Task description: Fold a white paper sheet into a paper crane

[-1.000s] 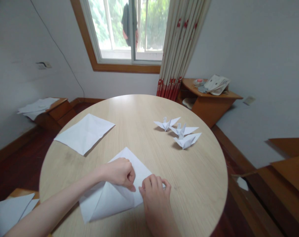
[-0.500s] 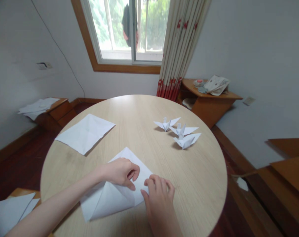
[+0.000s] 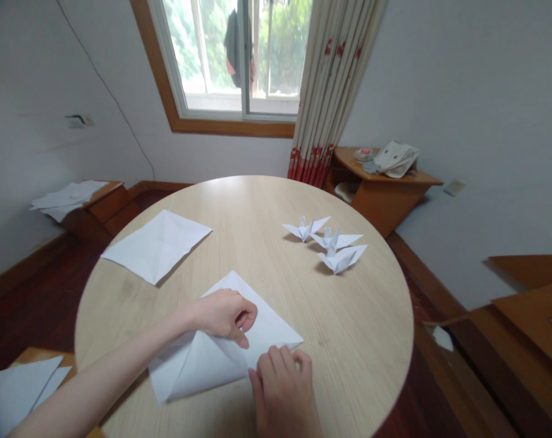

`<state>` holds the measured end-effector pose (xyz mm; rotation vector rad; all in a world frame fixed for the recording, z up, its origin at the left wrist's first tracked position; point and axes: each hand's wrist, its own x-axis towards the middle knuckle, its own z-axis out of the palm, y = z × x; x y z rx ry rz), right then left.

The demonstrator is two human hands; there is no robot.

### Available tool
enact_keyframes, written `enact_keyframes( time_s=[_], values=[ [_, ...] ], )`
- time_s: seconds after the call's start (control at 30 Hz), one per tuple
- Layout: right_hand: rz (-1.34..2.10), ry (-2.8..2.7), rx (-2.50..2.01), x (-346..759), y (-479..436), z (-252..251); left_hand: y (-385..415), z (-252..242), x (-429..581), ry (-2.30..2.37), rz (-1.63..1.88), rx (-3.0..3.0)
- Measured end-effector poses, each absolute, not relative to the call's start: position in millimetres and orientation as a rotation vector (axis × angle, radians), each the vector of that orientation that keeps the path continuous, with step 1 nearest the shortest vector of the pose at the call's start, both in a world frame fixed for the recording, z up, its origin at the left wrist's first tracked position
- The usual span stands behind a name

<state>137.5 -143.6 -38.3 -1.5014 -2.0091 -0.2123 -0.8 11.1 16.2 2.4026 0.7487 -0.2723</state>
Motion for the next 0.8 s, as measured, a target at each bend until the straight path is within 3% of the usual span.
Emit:
enact_keyframes(
  time_s=[0.8],
  values=[
    [-0.255, -1.892, -1.492, 143, -139, -44, 13, 14, 1, 0.749, -0.296, 2.384]
  ],
)
